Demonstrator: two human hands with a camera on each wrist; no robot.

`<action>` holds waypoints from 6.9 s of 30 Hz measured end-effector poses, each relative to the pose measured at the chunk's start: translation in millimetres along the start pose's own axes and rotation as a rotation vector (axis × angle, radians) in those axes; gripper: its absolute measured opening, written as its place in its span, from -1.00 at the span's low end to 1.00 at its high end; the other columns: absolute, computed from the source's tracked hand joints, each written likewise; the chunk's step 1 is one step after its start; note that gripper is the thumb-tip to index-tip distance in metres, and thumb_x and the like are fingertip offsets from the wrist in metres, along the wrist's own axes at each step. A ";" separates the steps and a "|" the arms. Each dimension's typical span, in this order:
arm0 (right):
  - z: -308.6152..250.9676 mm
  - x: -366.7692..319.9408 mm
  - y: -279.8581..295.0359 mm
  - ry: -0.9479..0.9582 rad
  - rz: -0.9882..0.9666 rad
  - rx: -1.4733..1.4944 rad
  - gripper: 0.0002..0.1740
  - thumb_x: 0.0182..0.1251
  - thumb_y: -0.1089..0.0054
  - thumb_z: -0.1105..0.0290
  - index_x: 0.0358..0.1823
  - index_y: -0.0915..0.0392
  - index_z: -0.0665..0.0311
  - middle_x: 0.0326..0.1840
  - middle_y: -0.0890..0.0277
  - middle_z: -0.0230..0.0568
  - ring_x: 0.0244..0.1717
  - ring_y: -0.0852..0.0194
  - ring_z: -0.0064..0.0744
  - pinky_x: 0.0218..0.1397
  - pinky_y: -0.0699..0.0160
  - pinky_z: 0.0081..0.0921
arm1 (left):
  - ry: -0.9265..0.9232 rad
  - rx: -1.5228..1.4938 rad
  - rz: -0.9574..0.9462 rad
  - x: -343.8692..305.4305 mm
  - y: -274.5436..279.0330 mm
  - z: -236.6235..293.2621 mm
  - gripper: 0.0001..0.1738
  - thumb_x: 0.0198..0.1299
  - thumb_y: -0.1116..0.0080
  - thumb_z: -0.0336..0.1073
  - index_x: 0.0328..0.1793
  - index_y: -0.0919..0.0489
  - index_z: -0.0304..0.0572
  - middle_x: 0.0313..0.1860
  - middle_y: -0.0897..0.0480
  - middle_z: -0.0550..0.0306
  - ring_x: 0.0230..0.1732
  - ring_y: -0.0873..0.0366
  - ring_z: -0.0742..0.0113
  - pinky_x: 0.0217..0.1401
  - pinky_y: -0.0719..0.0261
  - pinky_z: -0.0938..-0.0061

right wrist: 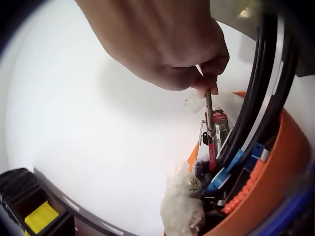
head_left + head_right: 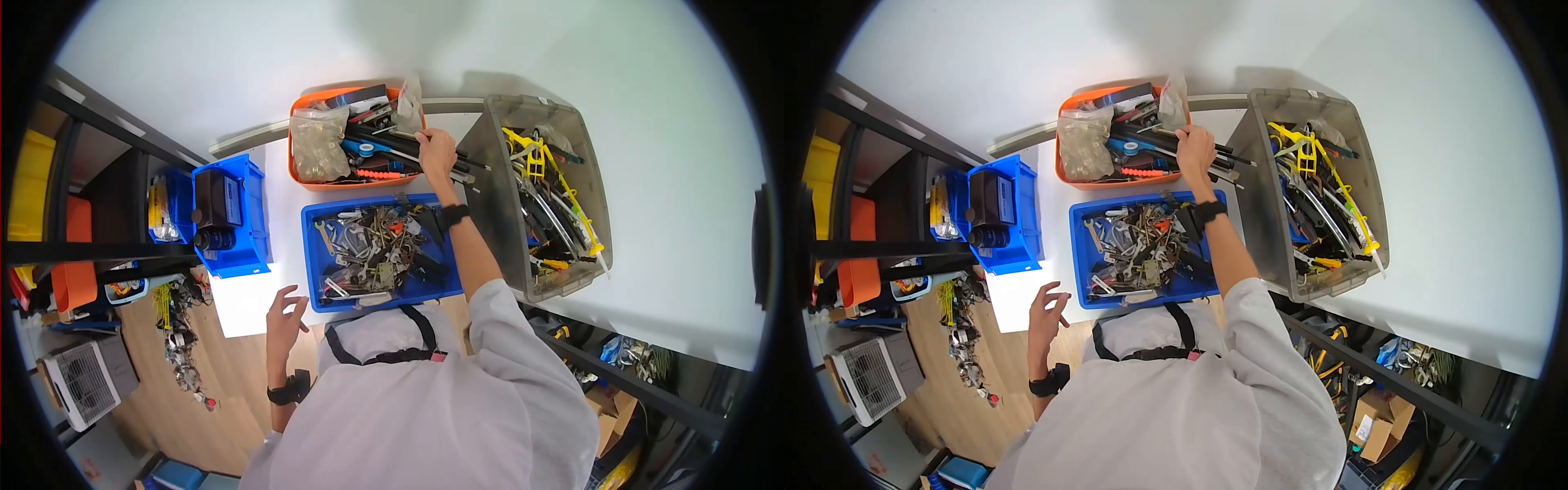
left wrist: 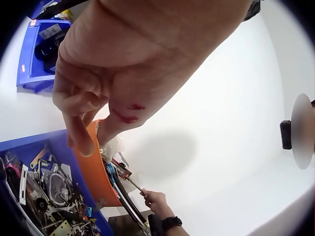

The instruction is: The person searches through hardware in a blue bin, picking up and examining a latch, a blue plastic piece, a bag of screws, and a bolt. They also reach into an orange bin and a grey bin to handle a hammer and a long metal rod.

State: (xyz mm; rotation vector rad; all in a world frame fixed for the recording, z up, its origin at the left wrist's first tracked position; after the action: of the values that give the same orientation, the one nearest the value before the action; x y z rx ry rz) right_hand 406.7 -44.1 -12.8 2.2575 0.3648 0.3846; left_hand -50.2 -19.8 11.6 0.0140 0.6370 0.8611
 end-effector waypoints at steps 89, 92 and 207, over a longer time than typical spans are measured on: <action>211.0 -166.4 -25.9 0.267 -0.280 -0.429 -0.89 0.26 -0.19 0.39 -0.38 -0.59 0.26 -0.39 -0.56 -0.04 -0.29 -0.61 0.08 -0.25 -0.55 -0.02 | -0.024 0.199 -0.055 17.3 -29.0 53.6 -0.56 0.42 -0.20 -0.15 0.25 -0.54 -0.32 -0.10 -0.76 -0.03 -0.63 -0.57 0.47 -0.75 -0.28 0.63; 204.1 -170.1 -15.1 0.294 -0.249 -0.405 -0.86 0.27 -0.22 0.36 -0.39 -0.60 0.27 -0.38 -0.57 -0.04 -0.31 -0.62 0.06 -0.28 -0.58 -0.06 | -0.036 0.201 -0.065 16.9 -30.6 53.8 -0.56 0.42 -0.19 -0.14 0.24 -0.55 -0.34 -0.08 -0.76 -0.04 -0.63 -0.54 0.49 -0.74 -0.27 0.65; 35.5 -62.8 38.7 0.058 -0.209 -0.142 -0.77 0.32 -0.31 0.30 -0.19 -0.74 0.35 -0.52 -0.69 -0.10 -0.52 -0.73 -0.29 -0.29 -0.67 -0.37 | -0.146 0.127 -0.109 35.0 43.7 9.5 -0.48 0.39 -0.22 -0.25 0.41 -0.44 -0.27 -0.05 -0.72 -0.09 -0.56 -0.71 0.28 -0.53 -0.55 0.51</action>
State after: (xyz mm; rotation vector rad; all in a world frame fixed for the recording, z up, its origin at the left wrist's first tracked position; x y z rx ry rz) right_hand 368.5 -116.4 -15.9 2.0501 0.5797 0.3557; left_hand -59.1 36.3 12.7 0.1540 0.5489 0.7063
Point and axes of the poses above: each hand's wrist, its own x-axis towards the middle knuckle, its own y-axis out of the back of the hand, z = x × y, the point moved 2 cm from there along x, towards the middle knuckle
